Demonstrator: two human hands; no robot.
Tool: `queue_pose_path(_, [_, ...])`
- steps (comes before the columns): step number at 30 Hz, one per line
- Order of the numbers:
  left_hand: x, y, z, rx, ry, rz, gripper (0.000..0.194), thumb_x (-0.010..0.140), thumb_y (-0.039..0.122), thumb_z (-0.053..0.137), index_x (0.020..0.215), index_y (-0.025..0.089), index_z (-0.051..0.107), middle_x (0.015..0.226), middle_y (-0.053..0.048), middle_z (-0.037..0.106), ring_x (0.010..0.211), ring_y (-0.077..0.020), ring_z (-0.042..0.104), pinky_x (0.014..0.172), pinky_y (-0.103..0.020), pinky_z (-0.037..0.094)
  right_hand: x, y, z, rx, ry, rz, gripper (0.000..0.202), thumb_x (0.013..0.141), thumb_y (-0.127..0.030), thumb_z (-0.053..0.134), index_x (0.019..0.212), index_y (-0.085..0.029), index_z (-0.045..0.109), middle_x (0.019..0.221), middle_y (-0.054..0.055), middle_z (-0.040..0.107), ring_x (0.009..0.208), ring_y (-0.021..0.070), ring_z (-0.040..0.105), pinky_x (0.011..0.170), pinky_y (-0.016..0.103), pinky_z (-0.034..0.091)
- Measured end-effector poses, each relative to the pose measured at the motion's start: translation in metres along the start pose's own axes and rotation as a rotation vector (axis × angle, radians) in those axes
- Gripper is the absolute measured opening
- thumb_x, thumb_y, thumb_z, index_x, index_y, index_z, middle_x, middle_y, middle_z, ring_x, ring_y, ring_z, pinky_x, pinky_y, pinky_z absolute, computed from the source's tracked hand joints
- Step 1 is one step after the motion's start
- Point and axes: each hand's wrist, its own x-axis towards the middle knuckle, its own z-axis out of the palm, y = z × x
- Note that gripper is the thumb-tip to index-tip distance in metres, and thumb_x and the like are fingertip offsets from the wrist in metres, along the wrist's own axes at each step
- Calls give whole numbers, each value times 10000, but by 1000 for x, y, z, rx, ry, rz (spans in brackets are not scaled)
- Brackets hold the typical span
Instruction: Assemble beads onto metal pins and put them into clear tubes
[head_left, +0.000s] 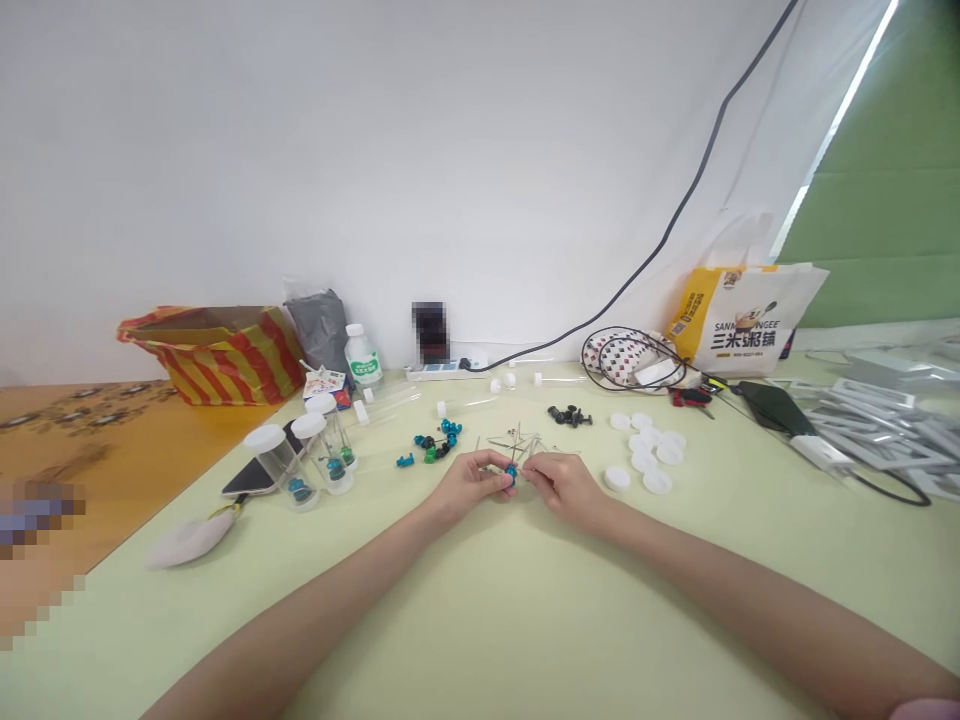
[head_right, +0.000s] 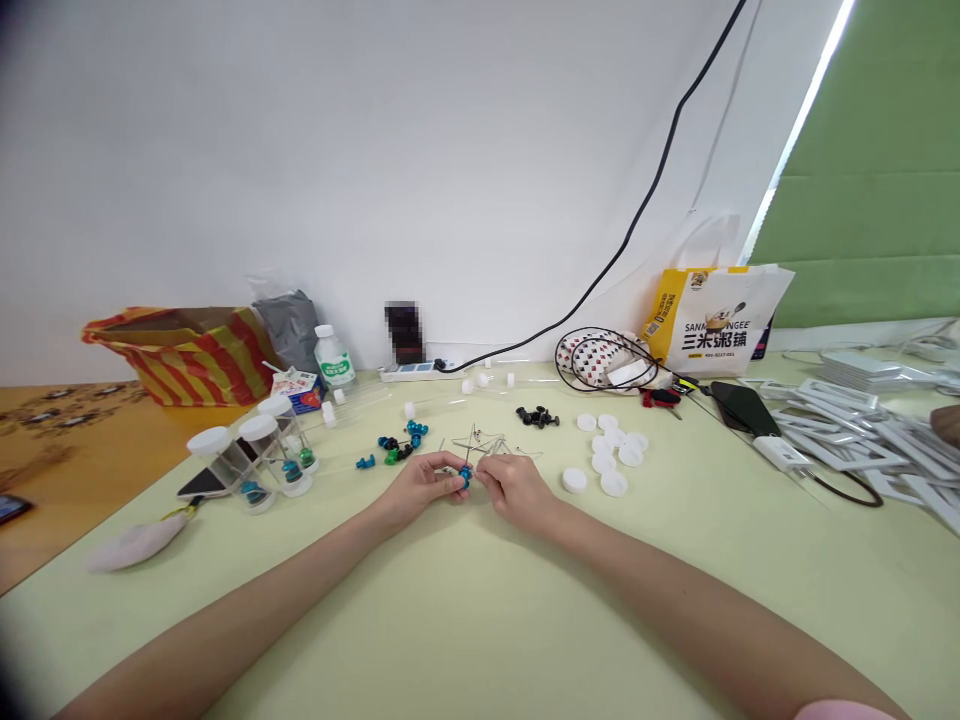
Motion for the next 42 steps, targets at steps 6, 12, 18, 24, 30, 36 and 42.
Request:
queue_pose_path(6, [0, -2, -1, 1, -10, 10, 281, 663, 291, 703, 876, 136, 608, 754, -49, 658, 649, -147, 617, 654, -283, 470, 1, -4, -4, 18, -27, 67, 254, 876, -187, 371, 720, -178, 571, 616, 9, 572, 563, 113, 496, 573, 201, 348])
queue_pose_path(12, [1, -3, -1, 3, -7, 17, 285, 669, 291, 698, 887, 133, 605, 718, -48, 647, 646, -152, 609, 649, -289, 465, 1, -4, -3, 16, -29, 87, 245, 873, -191, 382, 731, -174, 581, 616, 7, 578, 557, 110, 498, 571, 199, 351])
queue_pose_path(18, [1, 2, 3, -14, 45, 33, 283, 642, 286, 715, 866, 140, 624, 761, -36, 625, 627, -133, 581, 631, -278, 455, 0, -1, 1, -21, 10, 41, 231, 886, -189, 367, 814, -172, 586, 700, 40, 614, 655, 134, 537, 646, 227, 387])
queue_pose_path(24, [3, -1, 3, -42, 58, 41, 296, 639, 298, 716, 874, 140, 628, 774, -41, 620, 643, -135, 575, 635, -277, 437, -1, 3, 2, -91, 37, 13, 237, 896, -200, 363, 818, -174, 585, 692, 42, 606, 653, 136, 537, 632, 232, 384])
queue_pose_path(30, [6, -4, -3, -169, 139, 16, 292, 643, 298, 718, 870, 137, 628, 710, -24, 591, 611, -109, 552, 619, -257, 408, -3, 6, 1, -148, 18, 42, 218, 887, -204, 399, 798, -174, 596, 693, 38, 605, 644, 135, 545, 605, 229, 380])
queue_pose_path(36, [6, 0, -3, -304, 164, -6, 307, 628, 246, 736, 898, 128, 649, 801, -49, 616, 590, -77, 520, 623, -239, 404, -6, 0, 5, -201, -111, 10, 159, 853, -224, 472, 817, -204, 625, 759, 27, 606, 679, 129, 561, 593, 221, 368])
queue_pose_path(42, [5, -1, -4, -356, 138, -4, 290, 655, 235, 720, 917, 135, 651, 875, -62, 624, 614, -67, 522, 657, -229, 413, -7, 3, 9, -196, -148, 59, 152, 842, -245, 489, 820, -212, 636, 779, 24, 592, 647, 125, 554, 571, 226, 369])
